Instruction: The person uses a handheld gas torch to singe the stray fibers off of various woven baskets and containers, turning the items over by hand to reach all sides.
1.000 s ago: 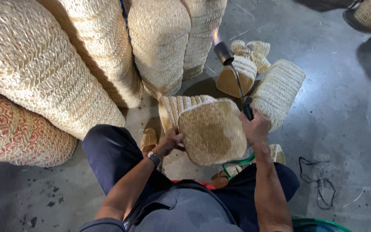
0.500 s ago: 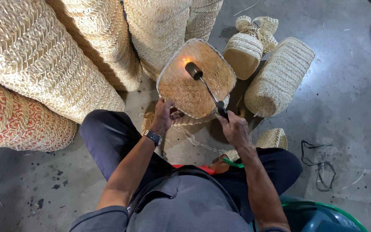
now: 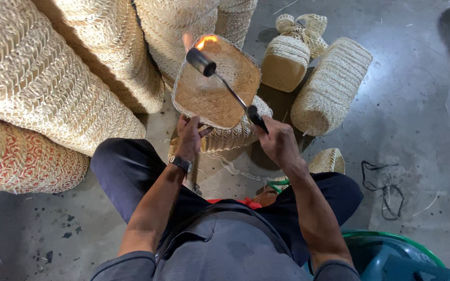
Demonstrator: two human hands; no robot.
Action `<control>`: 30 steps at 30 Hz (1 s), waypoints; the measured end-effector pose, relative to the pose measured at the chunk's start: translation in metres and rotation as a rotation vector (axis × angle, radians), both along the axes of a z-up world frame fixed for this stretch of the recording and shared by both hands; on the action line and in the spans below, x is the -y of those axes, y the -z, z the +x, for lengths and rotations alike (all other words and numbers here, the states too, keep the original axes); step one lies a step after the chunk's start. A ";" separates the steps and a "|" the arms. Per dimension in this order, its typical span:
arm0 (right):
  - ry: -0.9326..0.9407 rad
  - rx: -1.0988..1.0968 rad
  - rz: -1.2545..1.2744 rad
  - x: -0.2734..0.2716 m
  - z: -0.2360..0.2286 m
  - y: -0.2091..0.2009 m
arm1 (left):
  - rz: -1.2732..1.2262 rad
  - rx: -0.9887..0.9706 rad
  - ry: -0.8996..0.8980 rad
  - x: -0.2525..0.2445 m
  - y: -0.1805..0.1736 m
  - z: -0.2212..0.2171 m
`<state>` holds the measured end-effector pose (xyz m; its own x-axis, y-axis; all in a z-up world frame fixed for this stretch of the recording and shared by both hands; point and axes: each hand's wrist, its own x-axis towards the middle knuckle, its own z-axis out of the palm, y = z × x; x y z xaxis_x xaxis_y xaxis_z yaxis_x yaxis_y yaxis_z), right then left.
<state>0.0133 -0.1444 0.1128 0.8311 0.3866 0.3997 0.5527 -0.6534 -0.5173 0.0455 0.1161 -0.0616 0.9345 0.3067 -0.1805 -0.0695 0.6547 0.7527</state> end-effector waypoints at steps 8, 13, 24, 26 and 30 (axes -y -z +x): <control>0.123 -0.138 0.023 0.002 -0.001 -0.024 | 0.113 0.018 -0.027 -0.017 0.000 -0.004; 0.271 -0.278 -0.048 0.017 -0.005 -0.014 | 0.146 0.030 -0.064 -0.026 0.001 0.002; 0.123 -0.033 0.065 0.007 0.004 0.003 | 0.111 0.143 -0.064 -0.012 -0.014 -0.005; 0.158 -0.013 0.041 0.008 0.004 0.001 | 0.112 0.128 -0.090 -0.011 -0.014 -0.005; 0.311 -0.231 -0.025 0.025 -0.008 -0.004 | 0.120 0.155 -0.162 -0.023 -0.010 -0.001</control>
